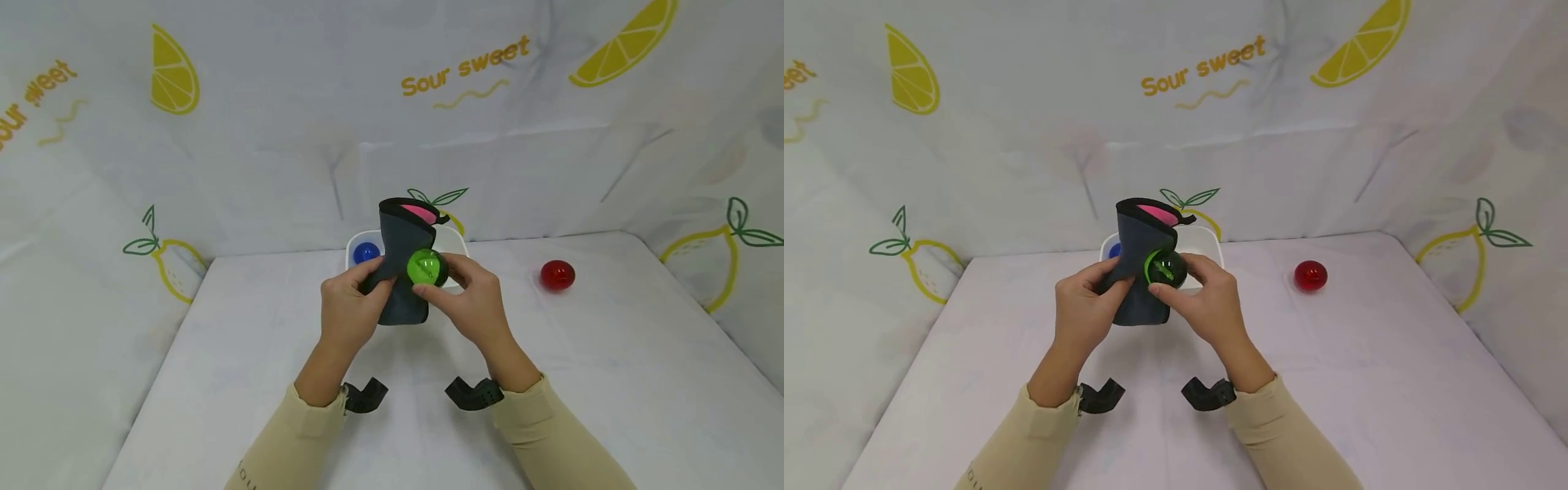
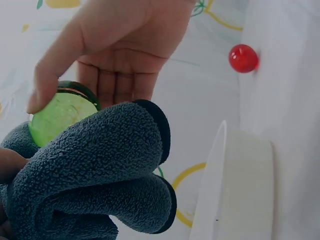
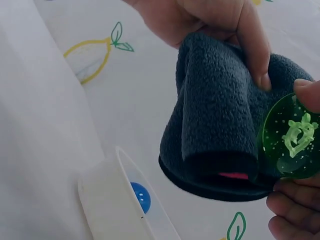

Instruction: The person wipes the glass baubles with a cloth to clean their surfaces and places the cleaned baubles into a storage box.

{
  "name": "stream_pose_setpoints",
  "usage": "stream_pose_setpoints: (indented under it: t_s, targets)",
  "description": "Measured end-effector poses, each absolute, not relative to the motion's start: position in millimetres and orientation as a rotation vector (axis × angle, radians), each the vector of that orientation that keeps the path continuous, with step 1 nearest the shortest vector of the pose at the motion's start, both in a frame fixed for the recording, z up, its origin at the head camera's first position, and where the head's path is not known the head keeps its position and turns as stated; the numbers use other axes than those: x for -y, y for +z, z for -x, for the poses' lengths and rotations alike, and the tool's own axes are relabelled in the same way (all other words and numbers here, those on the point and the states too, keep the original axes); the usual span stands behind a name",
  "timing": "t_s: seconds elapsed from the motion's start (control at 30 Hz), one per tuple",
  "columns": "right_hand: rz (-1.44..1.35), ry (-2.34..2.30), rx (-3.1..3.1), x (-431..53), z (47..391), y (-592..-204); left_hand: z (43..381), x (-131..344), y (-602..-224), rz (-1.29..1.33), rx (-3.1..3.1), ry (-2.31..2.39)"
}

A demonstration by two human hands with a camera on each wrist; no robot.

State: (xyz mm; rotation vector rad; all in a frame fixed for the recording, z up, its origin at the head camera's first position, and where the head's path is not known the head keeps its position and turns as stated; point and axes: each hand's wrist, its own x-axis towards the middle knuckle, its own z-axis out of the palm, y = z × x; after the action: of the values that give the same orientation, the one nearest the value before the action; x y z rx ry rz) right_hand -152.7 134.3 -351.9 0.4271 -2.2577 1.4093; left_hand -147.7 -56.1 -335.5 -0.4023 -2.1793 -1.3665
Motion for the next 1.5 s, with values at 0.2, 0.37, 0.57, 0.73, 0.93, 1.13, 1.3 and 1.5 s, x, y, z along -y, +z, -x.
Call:
stream_pose_setpoints:
  t_s: [0.2,0.37,0.57,0.73,0.93,1.13,1.3,1.5]
  targets:
    - [-0.423,1.526,2.178,-133.0,150.7,-351.7,146.9,54.5,-338.2,0.422,2.203,-1.360]
    - [-0.477,1.471,2.069,-132.8,151.9,-352.3,147.4,51.7,-340.3,0.463,2.219,-1.342]
    - [-0.479,1.355,1.984,-132.9,156.3,-353.2,145.3,48.7,-339.5,0.477,2.248,-1.317]
    - [-0.440,1.279,2.000,-135.0,160.2,-354.8,144.1,47.8,-339.3,0.508,2.244,-1.285]
    - [-0.421,1.085,2.061,-137.9,162.1,-356.2,144.3,48.5,-338.3,0.549,2.222,-1.231]
    - [-0.493,0.801,2.174,-139.7,159.0,-354.0,146.3,50.6,-340.7,0.565,2.201,-1.167]
    - [-0.559,0.725,2.209,-140.9,156.6,-351.2,145.5,52.0,-339.2,0.571,2.189,-1.122]
    - [-0.603,0.753,2.183,-142.7,156.3,-350.2,145.3,52.3,-338.2,0.561,2.187,-1.113]
